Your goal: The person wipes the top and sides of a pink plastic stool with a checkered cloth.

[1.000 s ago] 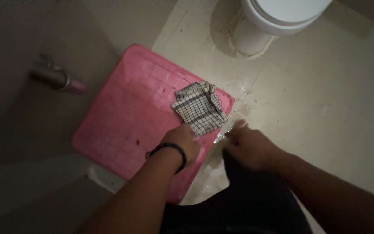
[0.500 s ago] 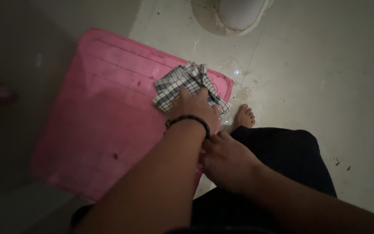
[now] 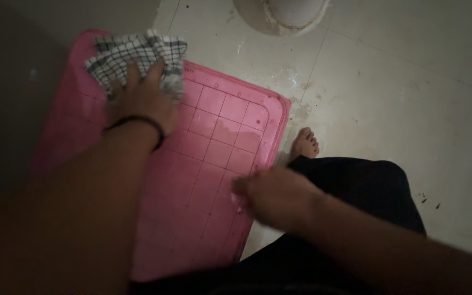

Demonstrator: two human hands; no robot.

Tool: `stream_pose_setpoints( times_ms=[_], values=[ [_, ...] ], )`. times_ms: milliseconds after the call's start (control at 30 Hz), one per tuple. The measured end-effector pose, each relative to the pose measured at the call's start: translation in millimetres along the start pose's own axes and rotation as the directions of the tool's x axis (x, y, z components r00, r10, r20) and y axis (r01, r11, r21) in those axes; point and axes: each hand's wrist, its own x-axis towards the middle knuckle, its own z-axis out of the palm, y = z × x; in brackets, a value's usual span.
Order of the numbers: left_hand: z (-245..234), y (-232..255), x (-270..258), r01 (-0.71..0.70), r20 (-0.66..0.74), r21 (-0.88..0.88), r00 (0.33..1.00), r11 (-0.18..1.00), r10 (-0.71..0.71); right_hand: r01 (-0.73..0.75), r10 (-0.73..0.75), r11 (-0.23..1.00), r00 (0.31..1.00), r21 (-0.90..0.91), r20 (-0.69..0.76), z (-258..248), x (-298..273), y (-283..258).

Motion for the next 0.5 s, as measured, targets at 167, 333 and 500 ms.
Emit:
stream_pose_setpoints(
  times_ms=[167, 333, 500],
  values=[
    [30.9, 55.7, -10.9, -0.254, -0.222, -0.01, 0.944, 0.967, 0.245, -0.252, 0.107, 0.945, 0.839, -0.207, -0.534, -30.8, 15.2, 20.6],
    [35.3, 85.9, -26.0, -0.58, -0.077, 0.097, 0.806, 0.809, 0.587, -0.284, 0.192, 0.945, 0.885, -0.164, -0.425, -27.0, 19.1, 31.9],
    [11.7, 26.1, 41.3, -0.27, -0.037, 0.128, 0.96, 0.954, 0.277, -0.307, 0.233, 0.94, 0.895, -0.148, -0.381, -31.4, 15.5, 24.2]
  ],
)
